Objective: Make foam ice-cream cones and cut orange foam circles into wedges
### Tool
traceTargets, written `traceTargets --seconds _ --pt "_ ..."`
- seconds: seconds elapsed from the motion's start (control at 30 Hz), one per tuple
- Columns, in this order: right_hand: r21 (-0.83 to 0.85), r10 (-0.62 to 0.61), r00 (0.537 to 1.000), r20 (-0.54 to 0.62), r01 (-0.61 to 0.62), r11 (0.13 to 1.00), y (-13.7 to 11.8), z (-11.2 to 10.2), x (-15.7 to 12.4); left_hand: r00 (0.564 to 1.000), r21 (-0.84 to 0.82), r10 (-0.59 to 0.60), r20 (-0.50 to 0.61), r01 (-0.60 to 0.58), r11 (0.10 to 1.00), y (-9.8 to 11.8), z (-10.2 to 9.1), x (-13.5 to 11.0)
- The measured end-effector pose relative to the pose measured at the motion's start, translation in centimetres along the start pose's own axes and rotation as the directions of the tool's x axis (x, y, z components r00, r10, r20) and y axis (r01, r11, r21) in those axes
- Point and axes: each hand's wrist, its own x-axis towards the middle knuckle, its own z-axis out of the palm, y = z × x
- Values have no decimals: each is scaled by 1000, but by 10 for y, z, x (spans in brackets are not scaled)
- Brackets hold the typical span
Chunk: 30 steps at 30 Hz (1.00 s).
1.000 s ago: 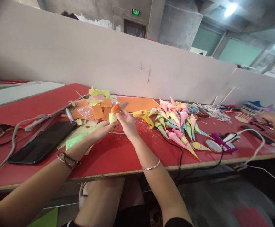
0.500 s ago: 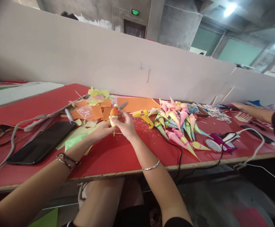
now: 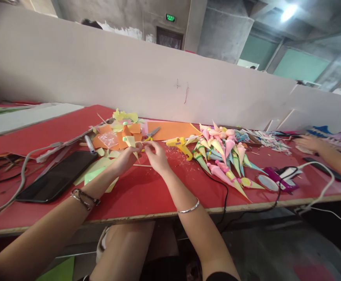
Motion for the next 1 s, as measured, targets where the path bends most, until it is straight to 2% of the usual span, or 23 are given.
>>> traceTargets --seconds 0.17,0.27,0.4,0.8,1.0 --pt "-196 -112 991 79 126 973 3 6 -2 985 -102 110 131 -97 990 5 2 -5" --pt "-271 -137 987 89 157 950 3 6 -2 975 -120 96 202 -73 990 5 1 -6" --pt "-327 -164 986 40 167 930 0 5 -2 964 -108 73 255 -47 993 3 1 -6" --pt "-323 -219 975 24 215 922 2 3 -3 978 -79 101 185 -88 993 -1 5 -5" --pt "-164 -137 989 -61 126 979 1 3 -5 985 -67 97 144 -88 994 -1 4 -3"
